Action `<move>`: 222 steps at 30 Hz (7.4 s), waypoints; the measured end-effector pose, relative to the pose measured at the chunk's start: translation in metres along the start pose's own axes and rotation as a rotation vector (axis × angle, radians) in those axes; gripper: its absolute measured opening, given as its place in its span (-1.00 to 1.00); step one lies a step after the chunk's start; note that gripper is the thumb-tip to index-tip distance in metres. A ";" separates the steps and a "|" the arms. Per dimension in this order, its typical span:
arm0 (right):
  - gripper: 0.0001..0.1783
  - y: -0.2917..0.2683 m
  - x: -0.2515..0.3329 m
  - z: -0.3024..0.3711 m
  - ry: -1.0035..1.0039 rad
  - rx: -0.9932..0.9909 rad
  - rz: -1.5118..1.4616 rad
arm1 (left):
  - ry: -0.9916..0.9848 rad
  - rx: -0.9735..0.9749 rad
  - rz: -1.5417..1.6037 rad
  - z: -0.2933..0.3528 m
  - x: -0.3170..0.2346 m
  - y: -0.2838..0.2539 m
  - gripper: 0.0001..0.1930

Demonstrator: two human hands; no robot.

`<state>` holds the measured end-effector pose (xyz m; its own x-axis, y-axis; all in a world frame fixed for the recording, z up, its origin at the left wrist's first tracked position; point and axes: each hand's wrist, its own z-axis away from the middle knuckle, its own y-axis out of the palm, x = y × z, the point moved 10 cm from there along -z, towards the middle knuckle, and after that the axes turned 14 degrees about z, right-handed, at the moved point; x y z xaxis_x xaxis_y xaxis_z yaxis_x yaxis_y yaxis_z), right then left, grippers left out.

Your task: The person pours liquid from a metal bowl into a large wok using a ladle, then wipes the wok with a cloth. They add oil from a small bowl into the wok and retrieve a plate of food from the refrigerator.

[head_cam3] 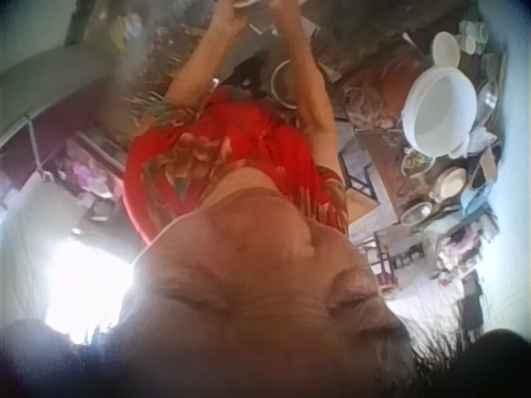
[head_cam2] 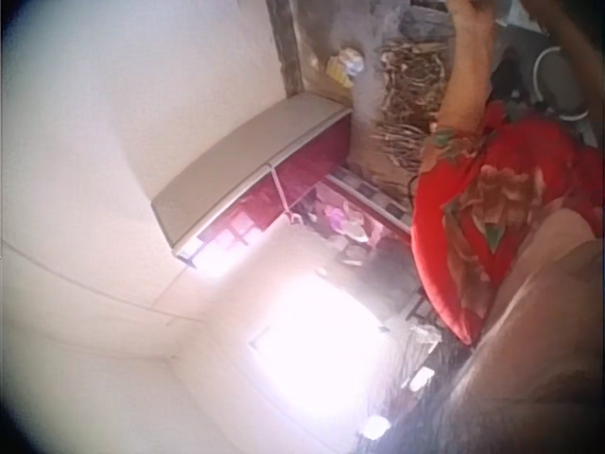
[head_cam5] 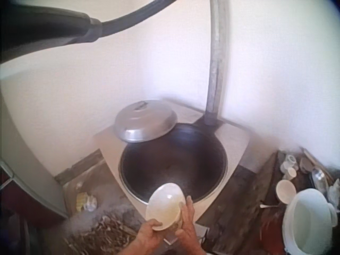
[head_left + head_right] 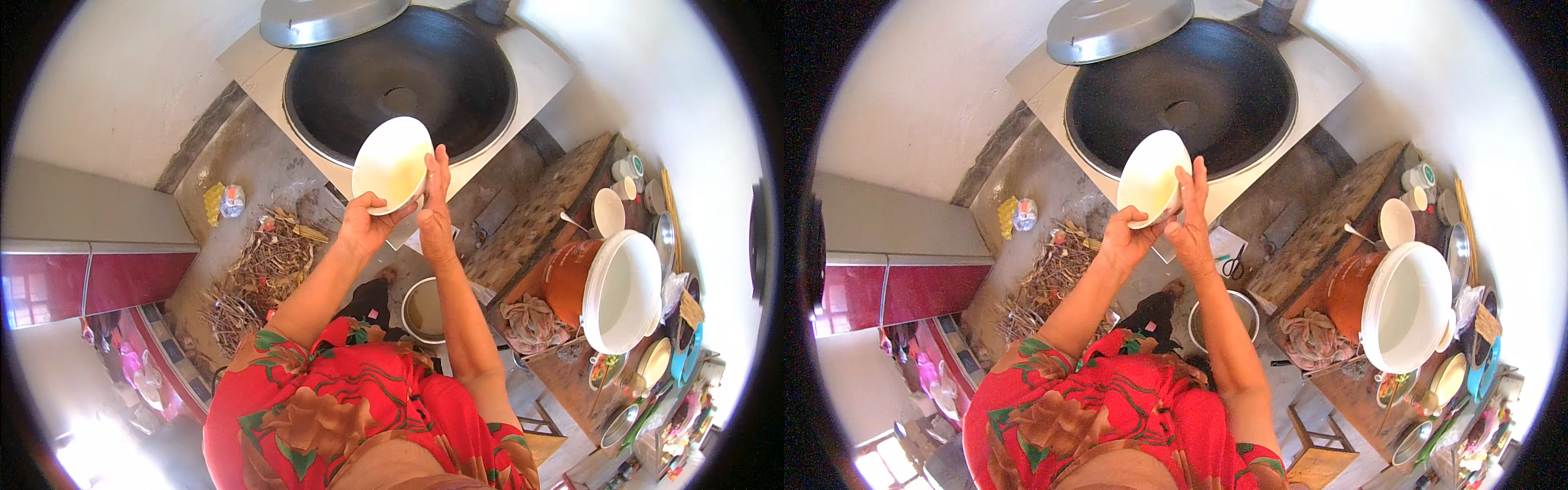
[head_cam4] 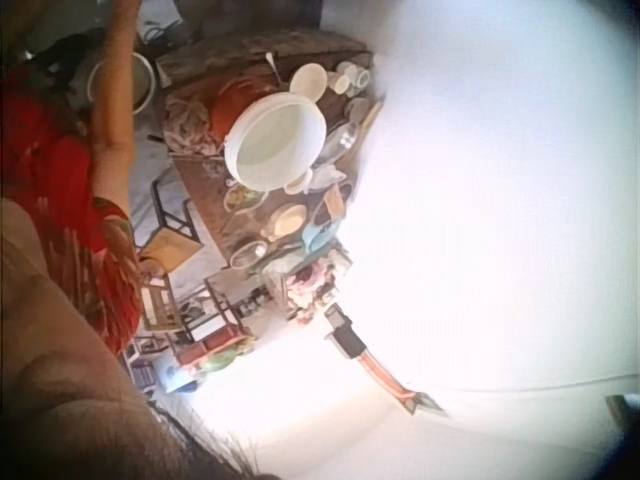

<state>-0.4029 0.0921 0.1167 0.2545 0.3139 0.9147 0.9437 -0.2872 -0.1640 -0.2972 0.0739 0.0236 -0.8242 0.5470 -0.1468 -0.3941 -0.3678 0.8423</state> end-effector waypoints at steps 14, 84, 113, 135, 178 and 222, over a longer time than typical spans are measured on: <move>0.00 -0.005 -0.015 -0.096 0.013 0.005 -0.428 | 0.087 0.047 0.251 -0.033 -0.080 -0.030 -0.37; -0.39 -0.366 -0.002 0.690 0.279 -1.716 -0.462 | -1.223 0.693 -1.264 0.251 0.643 -0.181 -0.57; -0.31 -0.693 -0.069 0.826 0.403 -1.994 -0.282 | 0.321 1.887 -2.164 0.185 0.713 -0.146 -0.47; -0.44 -0.767 -0.108 0.807 0.702 -1.659 -0.100 | 0.274 1.847 -2.137 0.176 0.710 -0.145 -0.48; -0.92 -0.705 -0.133 0.452 1.021 -0.450 1.551 | 0.205 1.799 -2.054 0.170 0.708 -0.140 -0.49; -0.26 -0.364 -0.012 0.655 1.039 -1.156 0.036 | -0.027 1.753 -2.015 0.172 0.677 -0.162 -0.38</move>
<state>-0.6110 0.7857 -0.0762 -0.4418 -0.3100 0.8419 0.1454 -0.9507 -0.2738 -0.7215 0.6332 -0.1233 -0.1761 -0.6124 -0.7707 0.2066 0.7425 -0.6372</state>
